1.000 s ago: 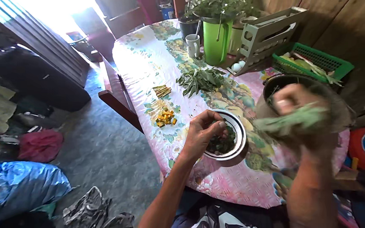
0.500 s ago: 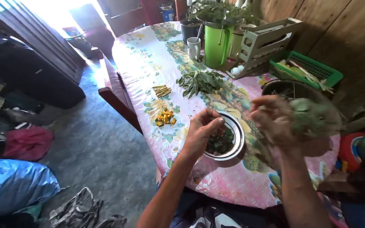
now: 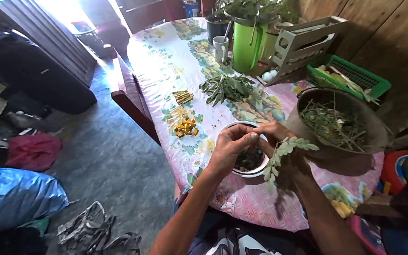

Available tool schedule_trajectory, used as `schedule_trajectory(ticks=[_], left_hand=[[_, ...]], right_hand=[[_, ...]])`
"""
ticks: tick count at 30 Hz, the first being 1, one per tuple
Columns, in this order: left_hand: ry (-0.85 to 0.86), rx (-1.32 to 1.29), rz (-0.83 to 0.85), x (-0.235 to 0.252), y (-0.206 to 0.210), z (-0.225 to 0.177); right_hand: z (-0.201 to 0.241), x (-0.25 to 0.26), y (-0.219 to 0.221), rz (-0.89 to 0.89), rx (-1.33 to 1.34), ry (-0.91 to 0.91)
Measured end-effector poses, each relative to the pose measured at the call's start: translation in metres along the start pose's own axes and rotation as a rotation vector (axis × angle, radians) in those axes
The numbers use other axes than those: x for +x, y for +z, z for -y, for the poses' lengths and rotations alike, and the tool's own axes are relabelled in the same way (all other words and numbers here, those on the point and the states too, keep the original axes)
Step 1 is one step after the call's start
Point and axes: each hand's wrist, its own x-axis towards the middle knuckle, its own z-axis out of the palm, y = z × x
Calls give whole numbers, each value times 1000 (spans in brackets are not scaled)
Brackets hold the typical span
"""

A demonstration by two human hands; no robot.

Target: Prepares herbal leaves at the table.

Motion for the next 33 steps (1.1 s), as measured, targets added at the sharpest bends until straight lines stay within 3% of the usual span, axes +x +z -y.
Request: schedule_trajectory(ticks=[4,9,14,18,21,25,29,33], left_hand=[[7,-20,1,-8,3,-2],[87,30,-49,-9,3,4],[161,128,-92,-8,4,12],[213,196,-111,-8,3,16],[246,266,-125,-10,4,16],[256,373,-145,-10,-2,14],[258,363,-156,-12,-10,11],[252,331,-139,-15,-6,12]], right_hand=[[7,-7,-4,-35,44,139],[-5,-4,4,-45,187,183],[-4,-1,8,-21,177,145],[16,0,3,38,129,268],[14,4,7,35,148,193],[15,6,-2,41,214,248],[15,13,-5,100,7,199],[20,12,5,77,90,160]])
